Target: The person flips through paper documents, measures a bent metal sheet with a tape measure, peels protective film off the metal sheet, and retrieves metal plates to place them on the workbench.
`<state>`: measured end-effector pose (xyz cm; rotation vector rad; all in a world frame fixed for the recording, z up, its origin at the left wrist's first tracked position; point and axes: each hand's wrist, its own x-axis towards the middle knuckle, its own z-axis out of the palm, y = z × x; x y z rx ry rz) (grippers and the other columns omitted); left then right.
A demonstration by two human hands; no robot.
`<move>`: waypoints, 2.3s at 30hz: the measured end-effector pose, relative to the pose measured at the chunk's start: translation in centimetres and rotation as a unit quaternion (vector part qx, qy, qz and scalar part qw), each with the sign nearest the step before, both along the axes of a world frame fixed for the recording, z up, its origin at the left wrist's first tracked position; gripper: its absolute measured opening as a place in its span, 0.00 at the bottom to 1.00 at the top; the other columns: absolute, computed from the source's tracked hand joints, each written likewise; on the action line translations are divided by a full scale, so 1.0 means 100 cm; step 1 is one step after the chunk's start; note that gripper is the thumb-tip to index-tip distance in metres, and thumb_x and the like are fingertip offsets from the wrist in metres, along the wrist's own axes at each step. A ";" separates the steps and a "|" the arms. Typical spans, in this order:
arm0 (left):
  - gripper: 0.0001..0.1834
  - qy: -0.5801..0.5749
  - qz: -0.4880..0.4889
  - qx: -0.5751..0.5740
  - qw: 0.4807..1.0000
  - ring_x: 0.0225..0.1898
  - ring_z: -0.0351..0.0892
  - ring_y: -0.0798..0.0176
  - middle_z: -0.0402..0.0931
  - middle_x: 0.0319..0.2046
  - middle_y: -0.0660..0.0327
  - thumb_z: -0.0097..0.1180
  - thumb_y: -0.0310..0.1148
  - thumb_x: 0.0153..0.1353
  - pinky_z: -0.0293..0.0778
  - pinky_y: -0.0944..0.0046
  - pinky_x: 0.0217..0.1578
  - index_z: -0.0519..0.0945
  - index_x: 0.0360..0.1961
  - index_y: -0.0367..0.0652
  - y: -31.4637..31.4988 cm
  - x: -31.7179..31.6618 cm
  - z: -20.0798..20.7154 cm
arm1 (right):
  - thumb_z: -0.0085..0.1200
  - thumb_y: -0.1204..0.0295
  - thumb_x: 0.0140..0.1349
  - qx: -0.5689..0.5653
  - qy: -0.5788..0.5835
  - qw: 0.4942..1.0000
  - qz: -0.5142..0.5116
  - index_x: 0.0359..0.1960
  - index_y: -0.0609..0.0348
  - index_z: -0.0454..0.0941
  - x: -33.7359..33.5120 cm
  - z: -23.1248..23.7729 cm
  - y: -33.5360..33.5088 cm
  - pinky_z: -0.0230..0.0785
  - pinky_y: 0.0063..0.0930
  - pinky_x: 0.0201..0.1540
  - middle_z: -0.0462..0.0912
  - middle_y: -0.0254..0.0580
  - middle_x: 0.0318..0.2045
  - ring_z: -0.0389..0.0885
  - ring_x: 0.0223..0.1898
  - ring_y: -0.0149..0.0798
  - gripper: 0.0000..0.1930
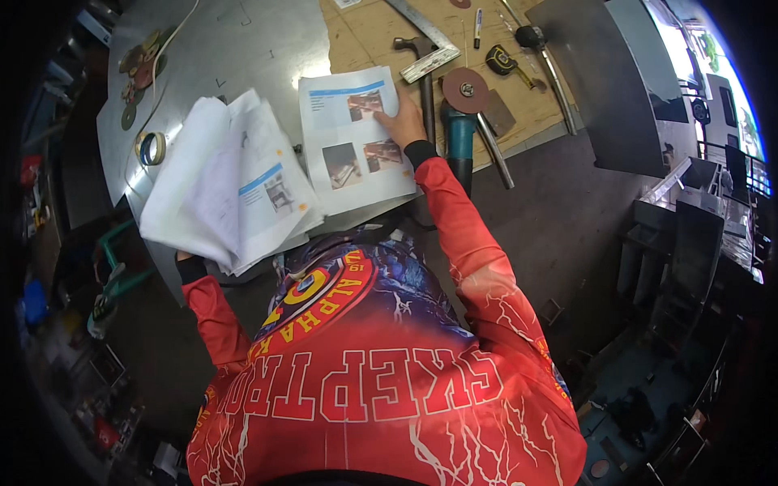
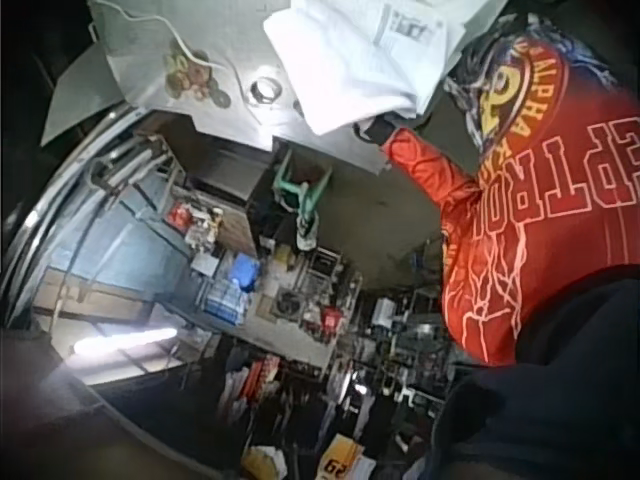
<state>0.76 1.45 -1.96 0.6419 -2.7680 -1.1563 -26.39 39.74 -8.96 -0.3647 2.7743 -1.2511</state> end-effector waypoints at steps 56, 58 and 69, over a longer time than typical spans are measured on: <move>0.25 0.177 0.215 0.385 0.880 0.50 0.76 0.60 0.74 0.52 0.53 0.56 0.27 0.62 0.70 0.62 0.52 0.66 0.60 0.33 -0.002 -0.017 0.088 | 0.66 0.70 0.48 0.155 0.154 0.975 -0.046 0.59 0.58 0.68 0.072 0.032 0.010 0.64 0.39 0.55 0.66 0.55 0.55 0.65 0.57 0.54 0.34; 0.26 0.204 0.214 0.394 0.870 0.51 0.75 0.60 0.74 0.52 0.54 0.56 0.28 0.63 0.69 0.62 0.53 0.66 0.60 0.33 0.005 -0.019 0.097 | 0.66 0.70 0.48 0.068 0.173 0.983 0.004 0.61 0.58 0.66 0.074 0.044 -0.001 0.64 0.40 0.55 0.68 0.55 0.53 0.67 0.55 0.55 0.36; 0.27 0.012 0.076 0.492 0.867 0.45 0.78 0.61 0.76 0.49 0.54 0.61 0.30 0.59 0.72 0.63 0.49 0.68 0.57 0.32 0.073 -0.058 0.040 | 0.34 0.46 0.71 -0.458 -0.440 0.772 0.034 0.64 0.66 0.60 0.095 0.082 -0.043 0.63 0.29 0.60 0.70 0.49 0.58 0.70 0.58 0.38 0.34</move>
